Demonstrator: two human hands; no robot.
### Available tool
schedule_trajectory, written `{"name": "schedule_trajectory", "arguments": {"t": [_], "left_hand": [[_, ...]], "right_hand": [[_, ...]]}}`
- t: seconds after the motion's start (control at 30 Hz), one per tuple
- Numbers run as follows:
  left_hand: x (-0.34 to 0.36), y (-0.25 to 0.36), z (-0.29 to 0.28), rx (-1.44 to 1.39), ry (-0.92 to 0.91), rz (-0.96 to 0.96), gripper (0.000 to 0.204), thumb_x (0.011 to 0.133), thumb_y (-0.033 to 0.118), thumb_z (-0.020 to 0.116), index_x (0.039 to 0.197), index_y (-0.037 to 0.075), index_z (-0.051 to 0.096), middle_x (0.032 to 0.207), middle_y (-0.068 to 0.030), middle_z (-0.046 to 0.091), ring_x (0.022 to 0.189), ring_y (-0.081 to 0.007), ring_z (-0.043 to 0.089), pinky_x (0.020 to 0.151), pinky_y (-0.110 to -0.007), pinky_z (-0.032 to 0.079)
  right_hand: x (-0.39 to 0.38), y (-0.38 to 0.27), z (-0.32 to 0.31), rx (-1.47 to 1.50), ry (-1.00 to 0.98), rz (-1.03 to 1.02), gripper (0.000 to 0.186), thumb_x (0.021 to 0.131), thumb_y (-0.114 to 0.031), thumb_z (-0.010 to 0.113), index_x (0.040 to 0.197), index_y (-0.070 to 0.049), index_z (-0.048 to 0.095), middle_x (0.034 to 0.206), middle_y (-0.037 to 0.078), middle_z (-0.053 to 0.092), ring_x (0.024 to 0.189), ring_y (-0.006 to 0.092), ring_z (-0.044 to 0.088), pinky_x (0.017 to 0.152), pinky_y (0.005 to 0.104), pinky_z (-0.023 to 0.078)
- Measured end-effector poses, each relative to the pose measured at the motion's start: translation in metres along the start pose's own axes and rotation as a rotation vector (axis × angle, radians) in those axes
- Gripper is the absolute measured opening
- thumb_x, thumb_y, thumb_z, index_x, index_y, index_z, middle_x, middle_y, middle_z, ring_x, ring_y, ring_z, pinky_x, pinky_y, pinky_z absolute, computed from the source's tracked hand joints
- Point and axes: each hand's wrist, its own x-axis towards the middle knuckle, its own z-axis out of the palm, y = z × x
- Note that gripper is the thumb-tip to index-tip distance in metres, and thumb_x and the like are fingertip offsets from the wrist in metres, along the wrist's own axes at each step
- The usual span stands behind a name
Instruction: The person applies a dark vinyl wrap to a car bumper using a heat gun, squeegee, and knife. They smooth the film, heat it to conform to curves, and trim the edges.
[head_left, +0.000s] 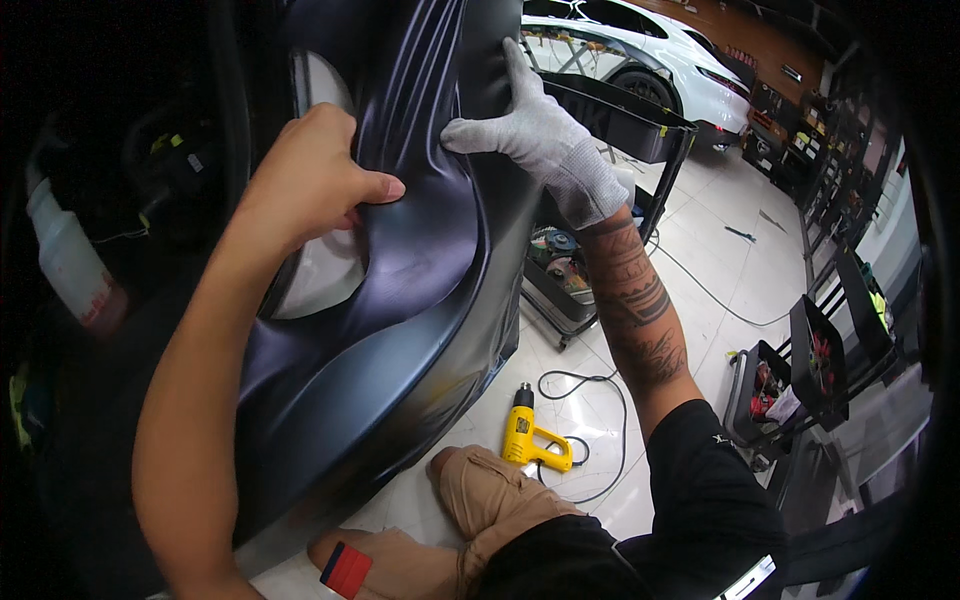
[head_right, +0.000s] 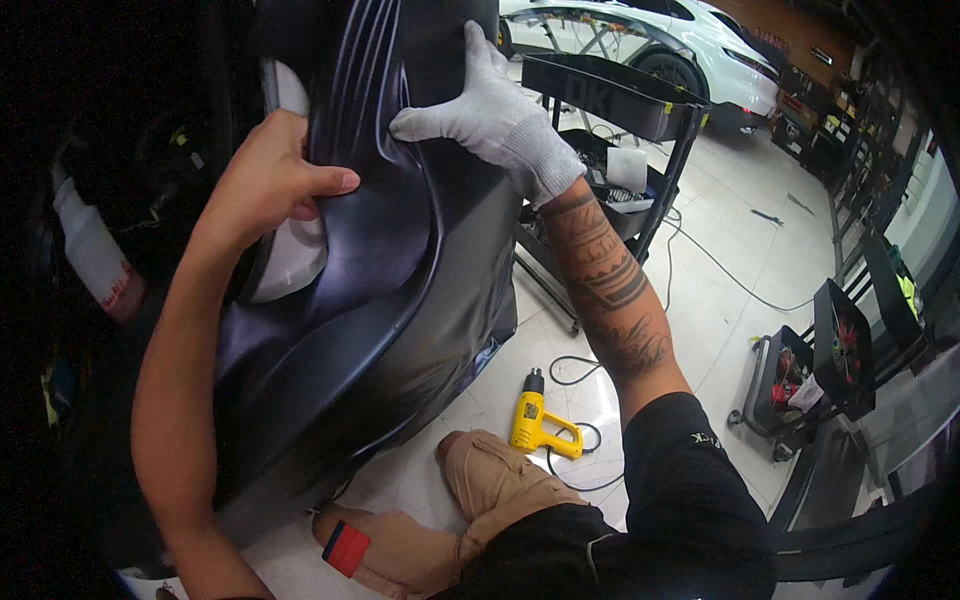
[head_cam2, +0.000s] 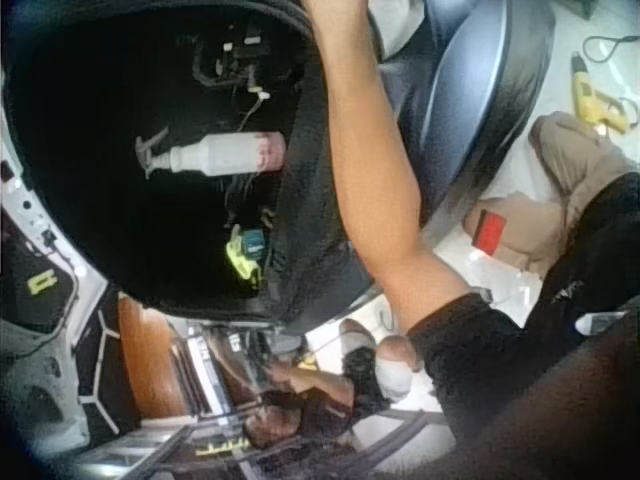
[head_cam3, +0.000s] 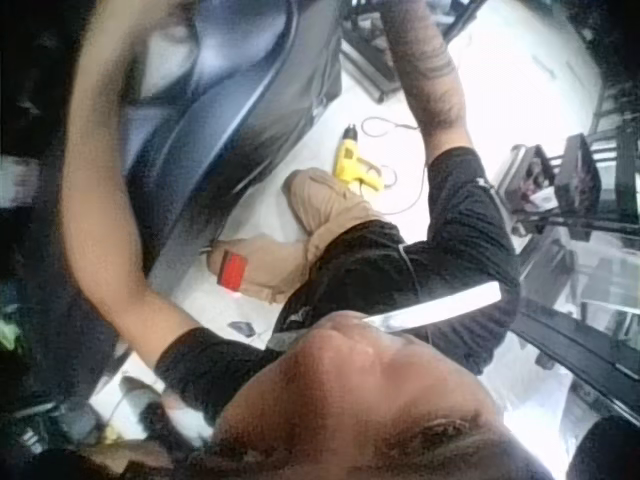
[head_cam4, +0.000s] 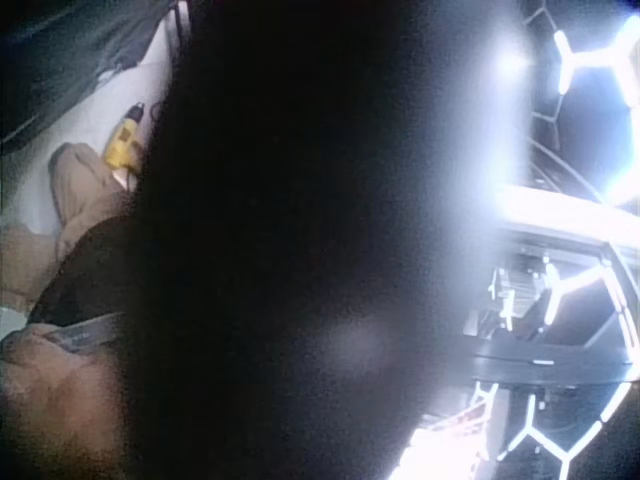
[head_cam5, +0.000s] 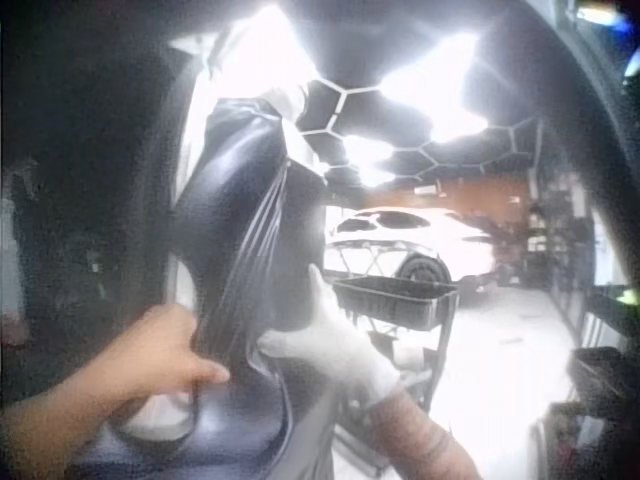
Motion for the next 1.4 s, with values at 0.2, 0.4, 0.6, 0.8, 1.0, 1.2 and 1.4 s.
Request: {"name": "schedule_trajectory", "arguments": {"t": [0.2, 0.4, 0.6, 0.8, 1.0, 1.2, 1.4], "left_hand": [[0.004, -0.014, 0.001, -0.123, -0.108, 0.063, 0.039, 0.073, 0.017, 0.081, 0.072, -0.007, 0.05, 0.063, -0.014, 0.057, 0.053, -0.0175, 0.063, 0.045, -0.03, 0.049], [0.003, -0.01, 0.012, -0.282, 0.027, 0.069, 0.04, 0.076, 0.025, 0.08, 0.079, -0.008, 0.058, 0.067, -0.0119, 0.06, 0.056, -0.0139, 0.059, 0.051, -0.029, 0.048], [0.019, -0.003, 0.029, -0.71, 0.089, 0.056, 0.048, 0.08, 0.025, 0.079, 0.098, -0.015, 0.058, 0.087, -0.0163, 0.065, 0.089, -0.0182, 0.062, 0.093, -0.034, 0.045], [0.014, 0.001, 0.033, -0.818, 0.074, 0.005, 0.044, 0.081, 0.016, 0.077, 0.101, -0.018, 0.055, 0.089, -0.0154, 0.064, 0.089, -0.0185, 0.062, 0.088, -0.031, 0.048], [0.03, -0.016, 0.028, -0.494, 0.169, 0.194, 0.039, 0.077, 0.016, 0.08, 0.085, -0.013, 0.055, 0.076, -0.0128, 0.06, 0.069, -0.0152, 0.059, 0.059, -0.033, 0.048], [0.033, -0.013, 0.028, -0.197, 0.258, 0.172, 0.038, 0.072, 0.021, 0.082, 0.07, -0.009, 0.058, 0.064, -0.0177, 0.059, 0.063, -0.0195, 0.061, 0.06, -0.036, 0.049], [0.028, -0.003, 0.03, -0.037, 0.38, 0.217, 0.038, 0.071, 0.022, 0.08, 0.067, -0.01, 0.06, 0.068, -0.029, 0.062, 0.066, -0.0358, 0.068, 0.064, -0.041, 0.051]], "right_hand": [[0.0, 0.002, 0.0, 0.095, 0.04, -0.059, 0.133, 0.057, -0.04, 0.088, 0.151, 0.009, 0.008, 0.144, 0.031, 0.039, 0.141, 0.0359, 0.034, 0.116, 0.0371, 0.026], [-0.002, 0.003, 0.005, -0.025, 0.079, -0.091, 0.133, 0.06, -0.046, 0.089, 0.152, 0.005, 0.008, 0.15, 0.027, 0.034, 0.143, 0.034, 0.03, 0.116, 0.037, 0.026], [0.002, 0.023, -0.001, 0.321, -0.026, -0.09, 0.12, 0.07, -0.041, 0.085, 0.153, 0.003, 0.01, 0.156, 0.03, 0.017, 0.147, 0.0386, 0.015, 0.119, 0.0415, 0.019], [0.002, 0.012, 0.0, 0.208, 0.036, 0.058, 0.126, 0.068, -0.056, 0.082, 0.153, 0.003, 0.01, 0.155, 0.03, 0.019, 0.146, 0.0389, 0.018, 0.119, 0.0426, 0.021], [0.001, -0.006, -0.002, 0.094, 0.042, 0.03, 0.122, 0.067, -0.051, 0.084, 0.153, 0.0, 0.014, 0.153, 0.029, 0.028, 0.144, 0.035, 0.027, 0.116, 0.0398, 0.026], [-0.035, 0.011, 0.003, -0.178, 0.206, -0.536, 0.067, 0.075, -0.027, 0.079, 0.131, -0.003, 0.051, 0.138, 0.019, 0.05, 0.131, 0.0354, 0.046, 0.112, 0.0429, 0.035], [-0.077, 0.002, -0.007, -0.478, -0.067, -1.063, 0.03, 0.077, -0.019, 0.072, 0.103, -0.005, 0.07, 0.121, 0.012, 0.061, 0.119, 0.0278, 0.056, 0.107, 0.0502, 0.041]]}}
